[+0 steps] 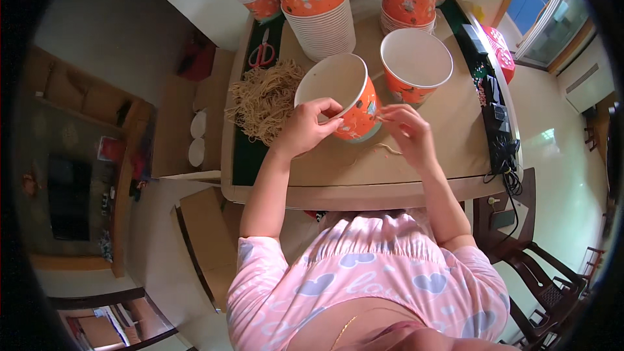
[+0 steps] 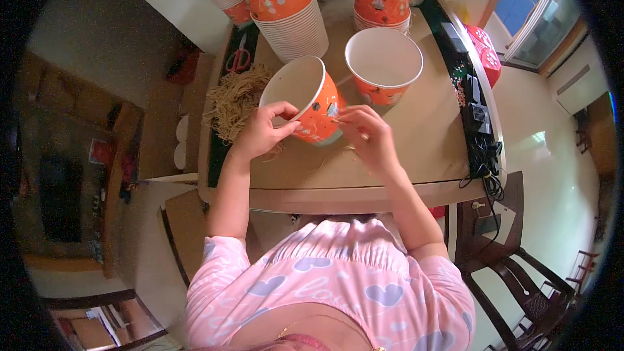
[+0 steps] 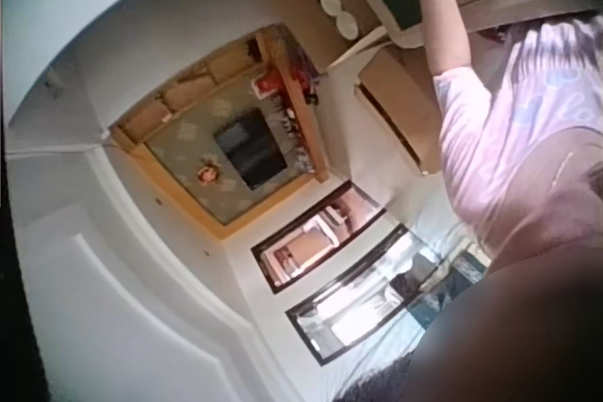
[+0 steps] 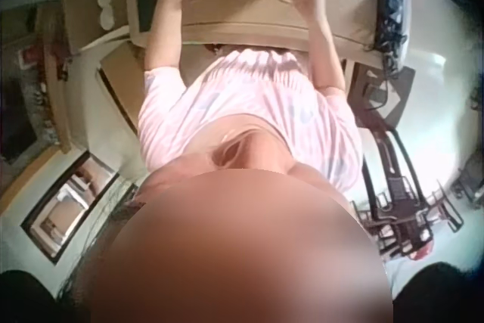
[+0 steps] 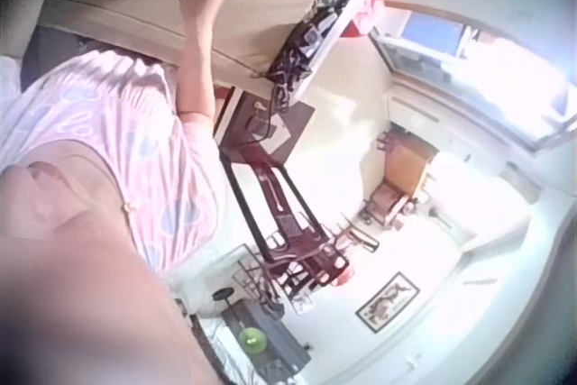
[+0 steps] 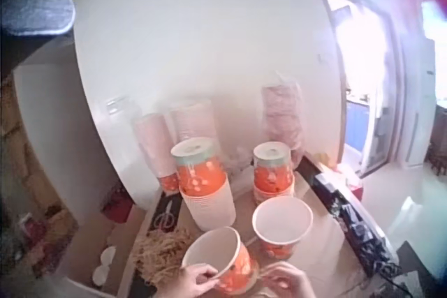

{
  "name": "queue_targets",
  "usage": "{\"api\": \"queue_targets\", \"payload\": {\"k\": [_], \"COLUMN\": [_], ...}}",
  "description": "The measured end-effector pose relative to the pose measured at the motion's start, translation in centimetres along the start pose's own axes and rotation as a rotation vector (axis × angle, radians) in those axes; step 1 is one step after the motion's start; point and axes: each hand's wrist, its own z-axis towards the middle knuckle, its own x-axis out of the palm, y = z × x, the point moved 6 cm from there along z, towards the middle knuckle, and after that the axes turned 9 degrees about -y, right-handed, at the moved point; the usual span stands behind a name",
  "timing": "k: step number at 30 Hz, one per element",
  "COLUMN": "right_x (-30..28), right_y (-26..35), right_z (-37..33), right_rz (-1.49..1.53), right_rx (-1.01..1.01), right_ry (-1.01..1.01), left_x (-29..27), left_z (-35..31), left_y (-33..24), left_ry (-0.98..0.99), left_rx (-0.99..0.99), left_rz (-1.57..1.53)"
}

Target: The recorder is attaching rubber bands or string loops to paper bowls to create handles.

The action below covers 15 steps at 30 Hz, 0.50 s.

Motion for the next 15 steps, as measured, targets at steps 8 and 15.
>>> {"api": "queue_targets", "payload": {"k": [8, 15], "right_x": [2.3, 1.4], "right_y": [-1.8, -3.6], "right_z": [0.1, -0.7], "right_rz": [-0.119, -0.226], "right_rx": [-0.068, 0.066], "right_ry": [-0.031, -0.013], "left_x": [2.1, 5.4], "left_z": [1.0, 2.9], "left_y": [0.2, 1.9], "left_ry": [0.087, 0.172], "left_rx": [0.036, -0.15], "left_rz": [-0.186, -0.171]}}
